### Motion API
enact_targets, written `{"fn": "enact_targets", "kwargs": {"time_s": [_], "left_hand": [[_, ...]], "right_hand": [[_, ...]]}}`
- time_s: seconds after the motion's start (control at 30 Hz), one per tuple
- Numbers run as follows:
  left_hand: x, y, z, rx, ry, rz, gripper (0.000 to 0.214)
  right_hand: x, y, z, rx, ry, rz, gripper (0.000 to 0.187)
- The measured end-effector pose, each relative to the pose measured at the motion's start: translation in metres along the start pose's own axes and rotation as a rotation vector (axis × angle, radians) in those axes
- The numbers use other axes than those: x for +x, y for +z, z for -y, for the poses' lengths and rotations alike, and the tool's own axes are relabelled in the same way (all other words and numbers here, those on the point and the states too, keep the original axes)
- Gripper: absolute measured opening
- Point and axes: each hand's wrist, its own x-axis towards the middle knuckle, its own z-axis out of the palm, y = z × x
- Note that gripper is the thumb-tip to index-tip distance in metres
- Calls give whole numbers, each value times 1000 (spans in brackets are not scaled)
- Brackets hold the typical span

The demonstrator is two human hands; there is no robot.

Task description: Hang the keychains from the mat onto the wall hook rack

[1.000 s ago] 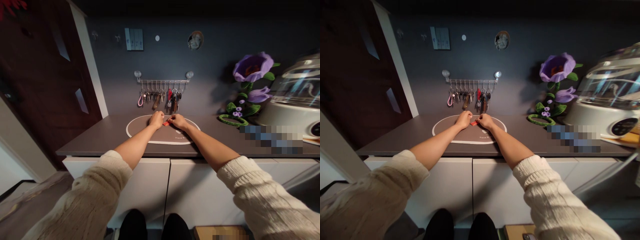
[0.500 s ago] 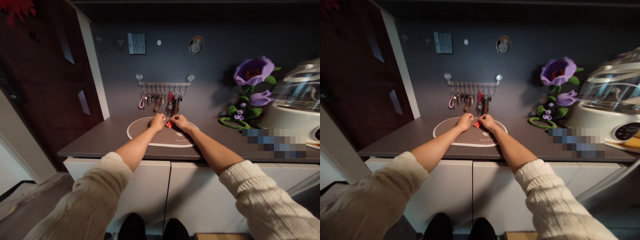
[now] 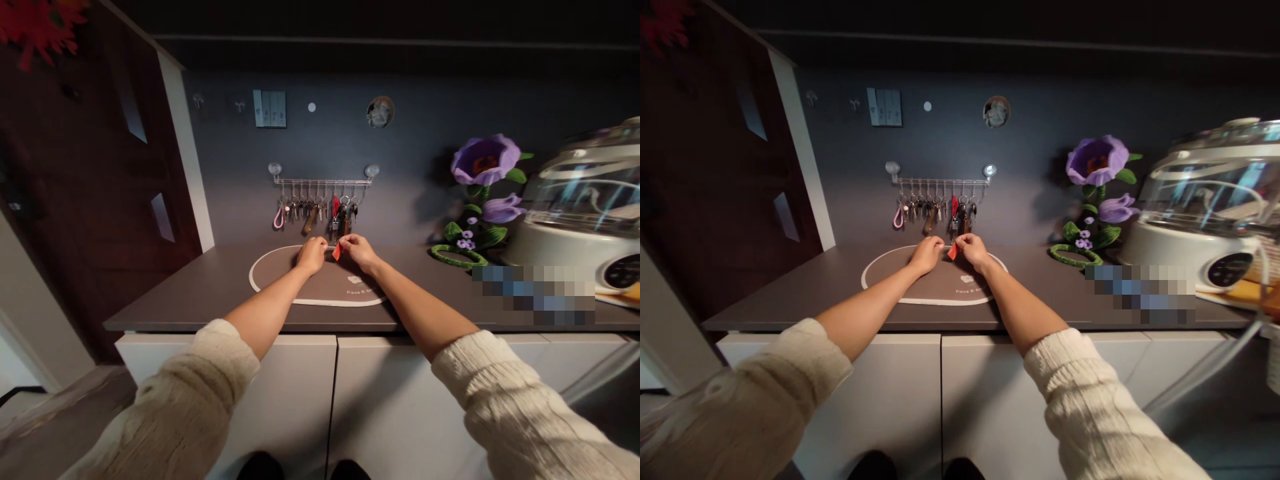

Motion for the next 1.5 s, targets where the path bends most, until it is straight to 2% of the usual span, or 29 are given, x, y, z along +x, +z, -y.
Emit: {"fn": "enact_targets", "kwargs": {"time_s": [0.17, 0.33, 0.53, 0.63, 0.77, 0.93, 1.2, 1.5], "left_hand": [[-1, 1, -1, -33, 11, -12, 19], [-3, 1, -5, -86, 37, -24, 17], [-3, 4, -5, -100, 114, 2, 19], [-4, 5, -6, -100, 143, 13, 21], [-7, 4, -10, -114, 162, 27, 22], [-11, 2, -16, -119, 159, 52, 21], [-11, 4, -16, -123, 154, 53, 21], [-11, 4, -16, -136, 123, 57, 21]], "right_hand": [[3, -4, -2, 62, -28, -22, 12], [6, -8, -2, 149, -49, -45, 20], [-1, -13, 10, 284, -13, -54, 30], [-6, -16, 21, 346, 26, -90, 28], [-5, -22, 37, 367, 75, -171, 16], [14, -34, 51, 340, 69, -250, 8], [58, -48, 69, 329, 14, -458, 11], [87, -52, 64, 246, 45, -548, 9]]}}
